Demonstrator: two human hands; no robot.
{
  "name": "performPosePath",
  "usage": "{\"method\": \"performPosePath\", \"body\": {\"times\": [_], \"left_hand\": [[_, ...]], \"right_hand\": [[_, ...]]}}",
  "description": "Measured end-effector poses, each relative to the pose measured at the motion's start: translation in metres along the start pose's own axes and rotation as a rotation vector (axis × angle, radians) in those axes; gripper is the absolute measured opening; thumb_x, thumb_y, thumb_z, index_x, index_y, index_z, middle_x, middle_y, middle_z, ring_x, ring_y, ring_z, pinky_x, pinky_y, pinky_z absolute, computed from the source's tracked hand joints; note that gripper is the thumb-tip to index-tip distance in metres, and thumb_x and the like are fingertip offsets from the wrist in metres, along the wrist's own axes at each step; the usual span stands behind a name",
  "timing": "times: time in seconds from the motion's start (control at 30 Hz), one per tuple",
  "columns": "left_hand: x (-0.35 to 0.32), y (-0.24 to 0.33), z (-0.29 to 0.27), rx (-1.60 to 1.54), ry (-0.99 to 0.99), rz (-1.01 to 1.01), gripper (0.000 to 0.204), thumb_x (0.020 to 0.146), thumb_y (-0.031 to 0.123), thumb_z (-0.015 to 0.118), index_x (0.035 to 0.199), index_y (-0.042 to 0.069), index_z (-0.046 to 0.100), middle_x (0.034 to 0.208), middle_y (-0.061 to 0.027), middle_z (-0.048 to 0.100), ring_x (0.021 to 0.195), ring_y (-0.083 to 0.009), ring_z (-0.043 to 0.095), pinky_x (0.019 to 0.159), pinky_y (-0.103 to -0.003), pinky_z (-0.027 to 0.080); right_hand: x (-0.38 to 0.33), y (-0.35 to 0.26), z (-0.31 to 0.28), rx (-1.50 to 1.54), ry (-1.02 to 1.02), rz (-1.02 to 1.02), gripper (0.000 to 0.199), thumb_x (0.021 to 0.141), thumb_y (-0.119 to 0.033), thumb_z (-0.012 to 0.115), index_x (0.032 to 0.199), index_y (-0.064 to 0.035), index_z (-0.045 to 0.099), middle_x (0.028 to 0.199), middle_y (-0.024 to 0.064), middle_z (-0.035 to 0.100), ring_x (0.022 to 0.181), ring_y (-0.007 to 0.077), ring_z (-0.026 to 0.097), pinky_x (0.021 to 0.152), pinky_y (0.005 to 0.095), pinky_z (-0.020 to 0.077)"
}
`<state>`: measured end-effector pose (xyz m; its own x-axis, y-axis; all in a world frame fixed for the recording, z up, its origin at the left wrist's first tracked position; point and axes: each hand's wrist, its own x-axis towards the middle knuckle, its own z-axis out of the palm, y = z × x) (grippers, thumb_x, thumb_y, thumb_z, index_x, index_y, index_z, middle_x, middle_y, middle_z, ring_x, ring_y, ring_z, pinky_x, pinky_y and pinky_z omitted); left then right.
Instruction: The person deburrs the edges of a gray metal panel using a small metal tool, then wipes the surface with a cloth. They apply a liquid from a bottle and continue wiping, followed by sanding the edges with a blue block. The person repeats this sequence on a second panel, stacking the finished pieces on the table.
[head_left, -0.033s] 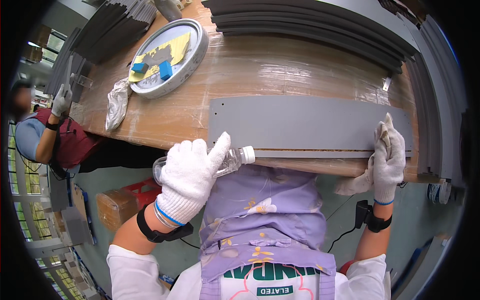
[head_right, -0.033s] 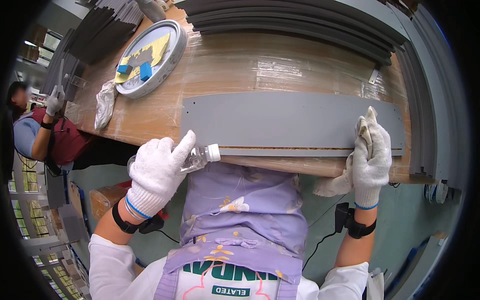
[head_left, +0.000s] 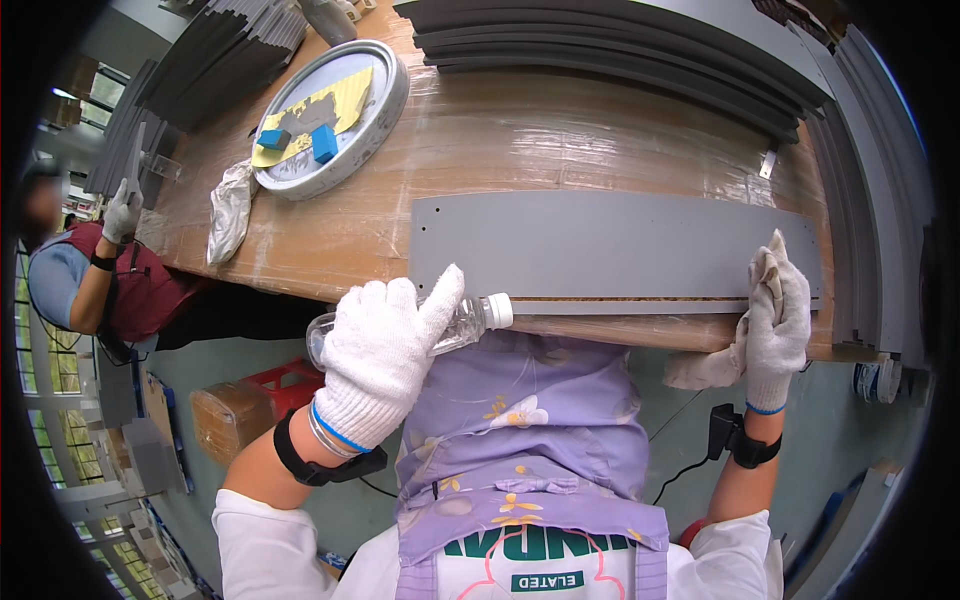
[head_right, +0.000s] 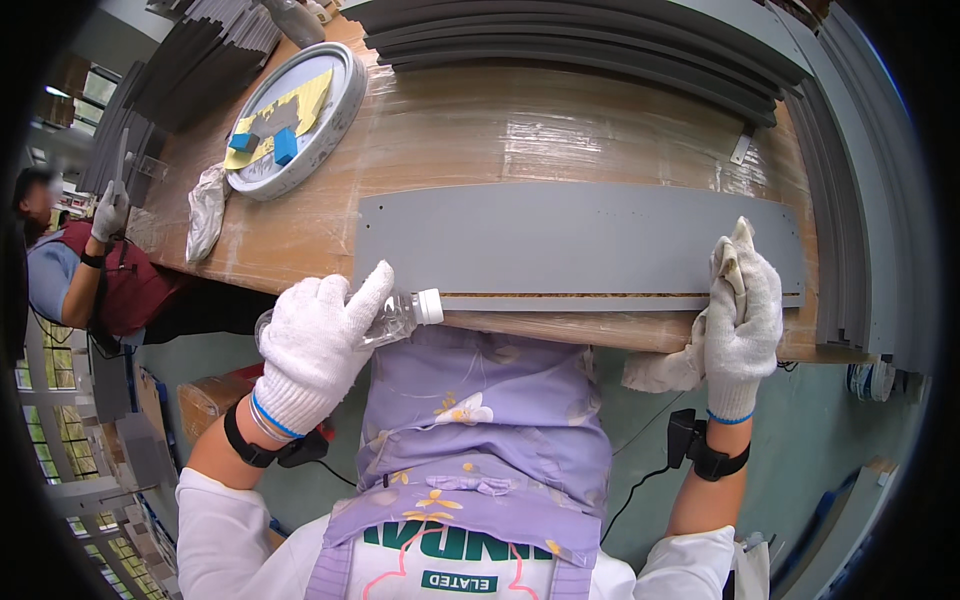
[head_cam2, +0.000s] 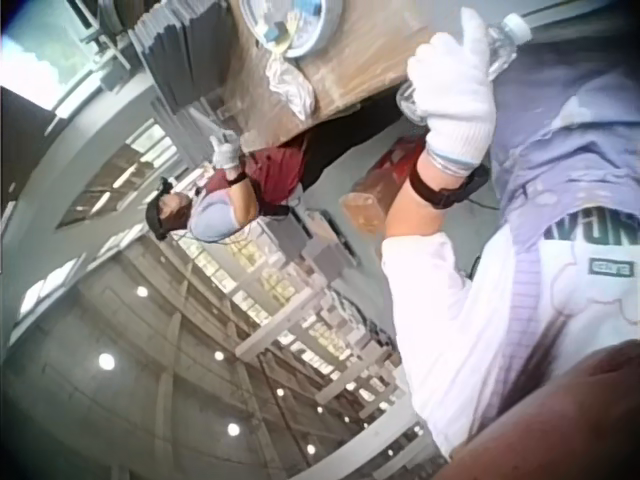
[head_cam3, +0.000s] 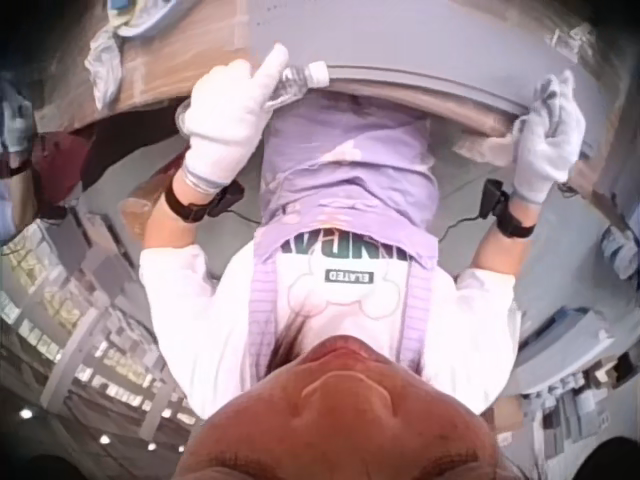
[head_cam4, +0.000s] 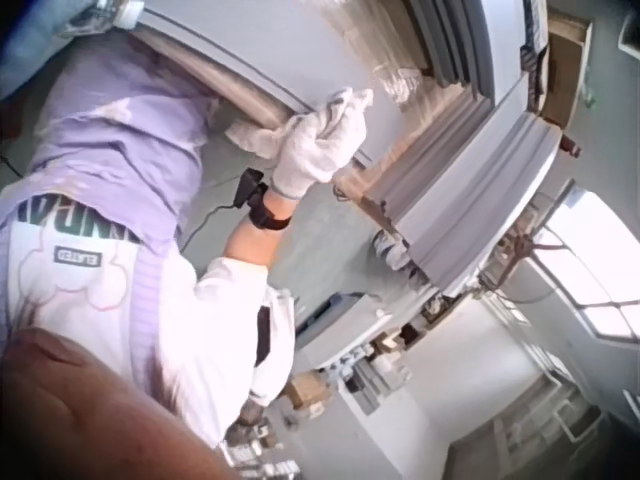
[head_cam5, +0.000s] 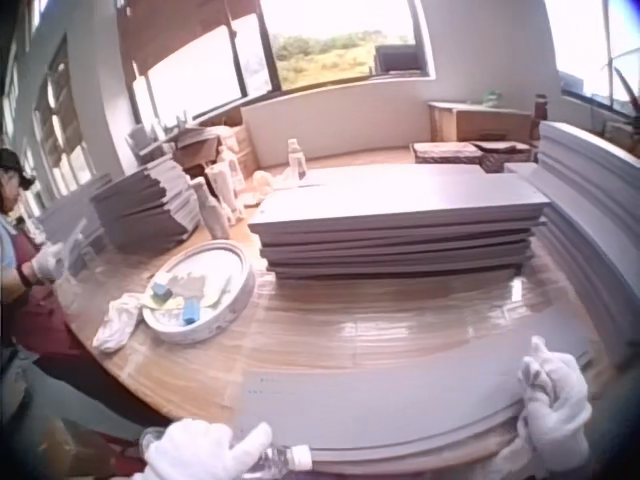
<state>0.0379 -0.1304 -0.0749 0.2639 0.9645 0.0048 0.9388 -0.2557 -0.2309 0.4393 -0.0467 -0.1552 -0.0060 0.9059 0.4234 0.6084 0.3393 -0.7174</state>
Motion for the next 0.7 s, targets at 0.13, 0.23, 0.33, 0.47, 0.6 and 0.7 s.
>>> {"method": "performPosePath", "body": {"times": [0.13, 0.23, 0.33, 0.47, 0.6, 0.7], "left_hand": [[0.022, 0.027, -0.004, 0.006, 0.009, 0.059, 0.06, 0.076, 0.019, 0.075, 0.134, 0.017, 0.057, 0.082, -0.0074, 0.054, 0.077, -0.0276, 0.058, 0.069, -0.042, 0.048], [0.039, 0.049, -0.012, -0.016, 0.005, 0.117, 0.054, 0.083, 0.016, 0.065, 0.136, 0.016, 0.053, 0.084, -0.0071, 0.054, 0.079, -0.0256, 0.057, 0.072, -0.041, 0.045], [0.058, 0.075, -0.021, -0.026, 0.01, 0.166, 0.052, 0.086, 0.014, 0.06, 0.137, 0.015, 0.051, 0.085, -0.007, 0.055, 0.08, -0.0247, 0.057, 0.074, -0.041, 0.044], [0.087, 0.111, -0.026, -0.008, 0.056, 0.246, 0.052, 0.086, 0.013, 0.06, 0.138, 0.014, 0.05, 0.086, -0.0075, 0.056, 0.082, -0.025, 0.057, 0.074, -0.041, 0.044], [0.114, 0.151, -0.034, -0.042, 0.11, 0.303, 0.053, 0.085, 0.014, 0.061, 0.137, 0.013, 0.051, 0.087, -0.0083, 0.057, 0.082, -0.0254, 0.058, 0.075, -0.041, 0.045], [0.137, 0.181, -0.038, -0.035, 0.181, 0.356, 0.054, 0.083, 0.014, 0.063, 0.136, 0.013, 0.054, 0.086, -0.0078, 0.057, 0.082, -0.0254, 0.06, 0.075, -0.04, 0.048]], "right_hand": [[-0.032, 0.01, -0.032, 0.12, 0.037, 0.041, 0.044, 0.094, 0.01, 0.047, 0.136, -0.0004, 0.055, 0.14, 0.0144, 0.054, 0.13, 0.0261, 0.054, 0.112, 0.0385, 0.0433], [-0.059, 0.017, -0.06, 0.051, 0.063, 0.036, 0.042, 0.091, 0.008, 0.05, 0.132, -0.0007, 0.058, 0.136, 0.0148, 0.057, 0.127, 0.0265, 0.056, 0.109, 0.0389, 0.045], [-0.084, 0.022, -0.081, -0.054, 0.112, 0.072, 0.037, 0.087, 0.003, 0.06, 0.123, -0.0015, 0.065, 0.129, 0.0165, 0.062, 0.12, 0.0294, 0.061, 0.104, 0.0395, 0.0469], [-0.113, 0.039, -0.094, -0.089, 0.164, 0.127, 0.04, 0.085, 0.0, 0.063, 0.124, -0.003, 0.066, 0.125, 0.0157, 0.063, 0.115, 0.0293, 0.063, 0.099, 0.037, 0.0496], [-0.129, 0.05, -0.107, -0.118, 0.145, 0.165, 0.044, 0.082, -0.002, 0.065, 0.126, -0.004, 0.065, 0.122, 0.0168, 0.063, 0.108, 0.0305, 0.064, 0.095, 0.0387, 0.0515], [-0.141, 0.059, -0.114, -0.157, 0.137, 0.195, 0.043, 0.081, -0.005, 0.067, 0.124, -0.0043, 0.066, 0.122, 0.0171, 0.063, 0.107, 0.0322, 0.064, 0.094, 0.0392, 0.0518]]}}
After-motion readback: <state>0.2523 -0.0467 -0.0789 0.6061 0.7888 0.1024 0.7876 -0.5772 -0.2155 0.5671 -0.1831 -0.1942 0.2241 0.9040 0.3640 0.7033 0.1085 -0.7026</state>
